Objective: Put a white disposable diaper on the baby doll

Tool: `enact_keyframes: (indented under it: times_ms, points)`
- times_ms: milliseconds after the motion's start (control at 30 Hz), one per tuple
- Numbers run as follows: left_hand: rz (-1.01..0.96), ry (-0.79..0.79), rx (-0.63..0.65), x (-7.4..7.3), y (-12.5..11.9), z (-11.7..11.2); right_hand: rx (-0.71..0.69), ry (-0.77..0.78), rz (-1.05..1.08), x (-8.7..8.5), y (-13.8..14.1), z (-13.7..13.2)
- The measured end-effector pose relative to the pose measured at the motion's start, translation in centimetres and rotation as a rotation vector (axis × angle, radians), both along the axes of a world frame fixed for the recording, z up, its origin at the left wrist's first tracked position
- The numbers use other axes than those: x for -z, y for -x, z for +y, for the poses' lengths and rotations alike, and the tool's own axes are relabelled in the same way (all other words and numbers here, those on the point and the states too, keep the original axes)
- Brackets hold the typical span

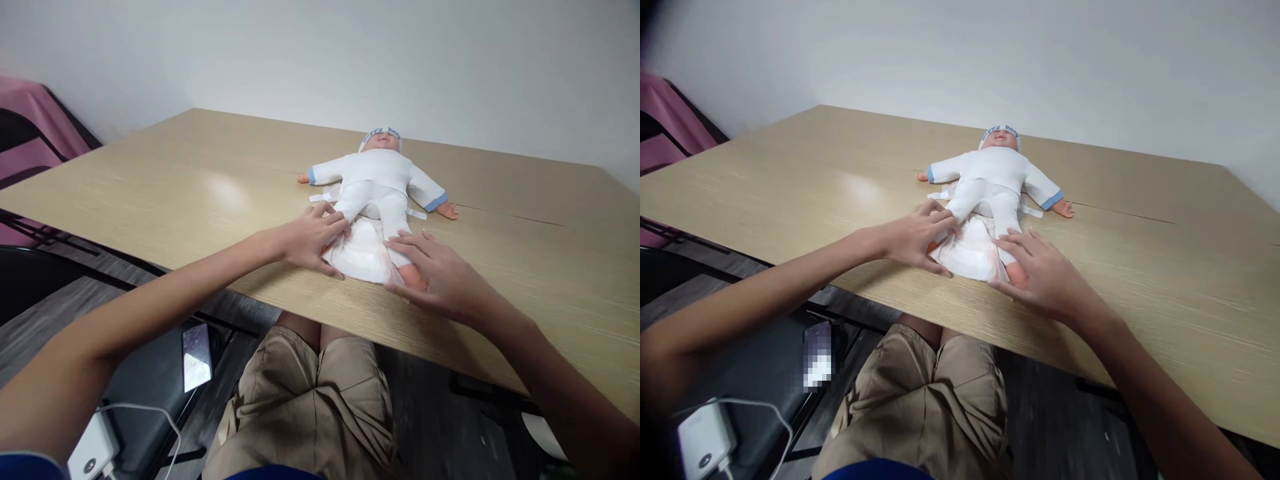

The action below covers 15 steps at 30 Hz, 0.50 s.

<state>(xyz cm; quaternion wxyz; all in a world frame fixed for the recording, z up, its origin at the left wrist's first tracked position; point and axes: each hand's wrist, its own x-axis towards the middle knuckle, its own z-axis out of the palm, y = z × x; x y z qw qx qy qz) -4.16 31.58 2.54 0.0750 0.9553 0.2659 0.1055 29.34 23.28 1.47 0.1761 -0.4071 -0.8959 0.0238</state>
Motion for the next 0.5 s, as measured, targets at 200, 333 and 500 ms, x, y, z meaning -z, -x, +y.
enact_keyframes:
  times_ms: [200, 333, 500]
  points:
    - [-0.051, -0.031, 0.006, 0.6, -0.1, 0.3, 0.096, -0.204, -0.07, 2.2, 1.7, -1.0]
    - [-0.174, 0.09, -0.019, -0.1, -0.2, 1.1, 0.19, -0.212, -0.012, 1.9, 2.1, -0.2]
    - [-0.446, 0.193, -0.096, -1.6, -1.7, 4.1, 0.339, -0.056, 0.22, -1.7, 1.5, 3.1]
